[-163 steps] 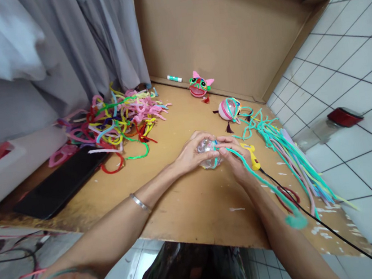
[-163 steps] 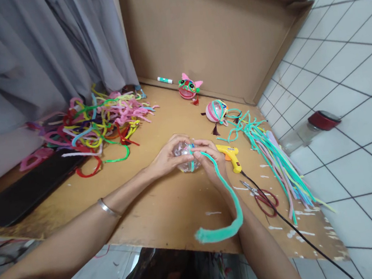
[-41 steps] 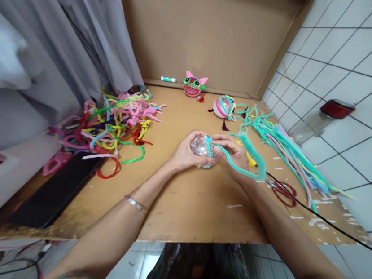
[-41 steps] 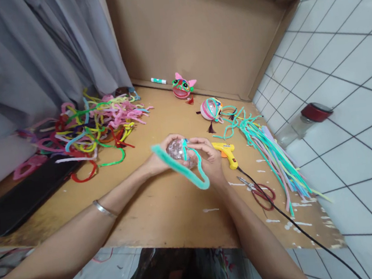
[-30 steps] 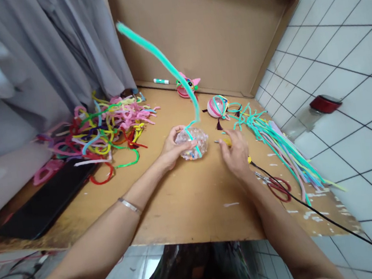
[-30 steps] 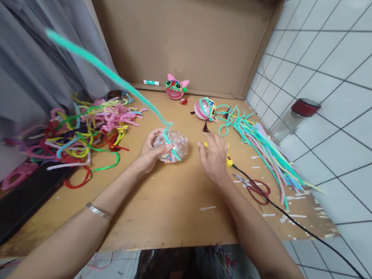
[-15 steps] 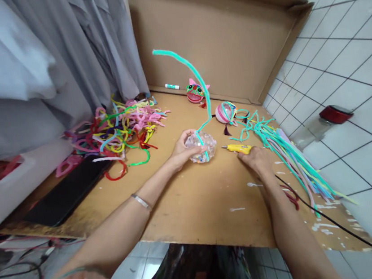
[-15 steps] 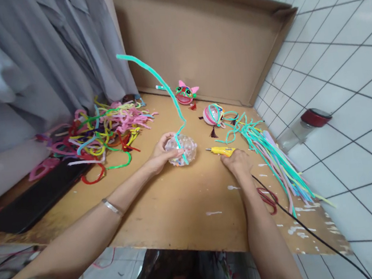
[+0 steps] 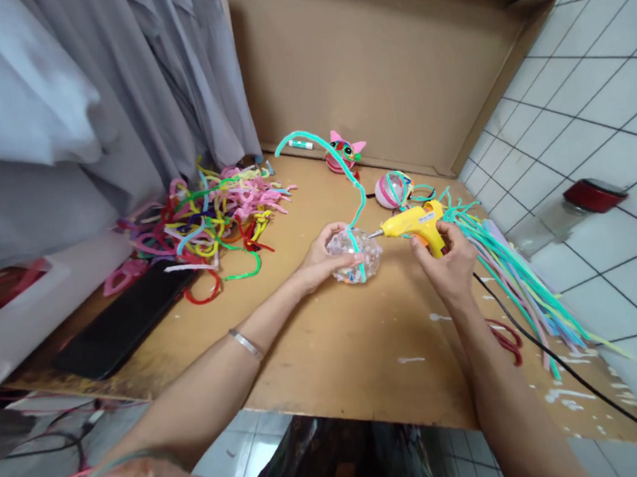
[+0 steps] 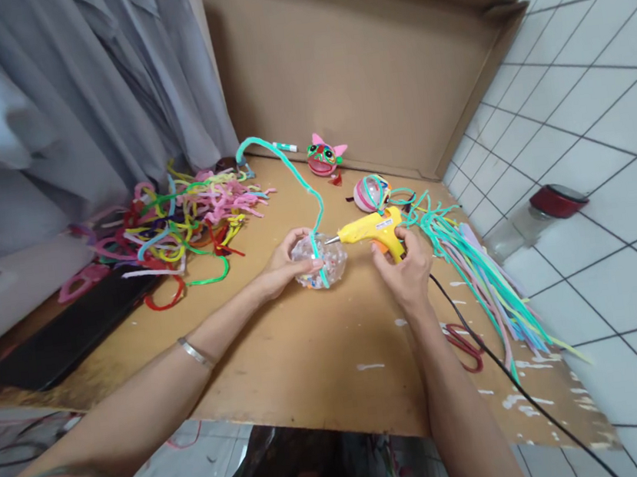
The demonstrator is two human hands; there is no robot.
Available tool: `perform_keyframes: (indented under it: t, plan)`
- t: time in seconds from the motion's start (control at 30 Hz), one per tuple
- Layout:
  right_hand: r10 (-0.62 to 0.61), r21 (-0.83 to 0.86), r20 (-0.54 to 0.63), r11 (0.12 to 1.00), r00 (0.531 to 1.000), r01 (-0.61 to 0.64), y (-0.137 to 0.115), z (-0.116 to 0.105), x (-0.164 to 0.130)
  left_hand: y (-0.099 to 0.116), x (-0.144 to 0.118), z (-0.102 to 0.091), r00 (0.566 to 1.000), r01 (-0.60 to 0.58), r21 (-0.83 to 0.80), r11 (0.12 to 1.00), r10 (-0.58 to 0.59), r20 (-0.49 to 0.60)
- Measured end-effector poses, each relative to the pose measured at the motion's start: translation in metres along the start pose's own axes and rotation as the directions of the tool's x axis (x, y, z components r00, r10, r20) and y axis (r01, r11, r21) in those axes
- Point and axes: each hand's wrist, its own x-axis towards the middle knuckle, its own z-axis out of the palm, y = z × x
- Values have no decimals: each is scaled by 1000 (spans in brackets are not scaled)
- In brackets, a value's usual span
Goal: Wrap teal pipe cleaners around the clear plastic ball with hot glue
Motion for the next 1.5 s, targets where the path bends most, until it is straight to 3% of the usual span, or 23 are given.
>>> perform_keyframes:
  t: [0.33, 0.6, 1.03, 1.5]
  plan:
    - [-206, -41, -31, 978, 978, 204, 3, 1, -2, -1, -1, -3, 999, -42, 159, 986, 38, 34]
    - [-209, -26, 0, 978, 978, 209, 2, -1, -1, 2, -1, -3, 999, -43, 171, 984, 38, 35]
    - [-308, -21, -46, 951, 950, 307, 9, 1, 1, 0, 0, -3, 999, -23, 181, 983, 17, 33]
    - [-291, 18, -11, 956, 957, 291, 9, -4, 4, -2, 1, -4, 999, -23, 144, 989, 16, 44]
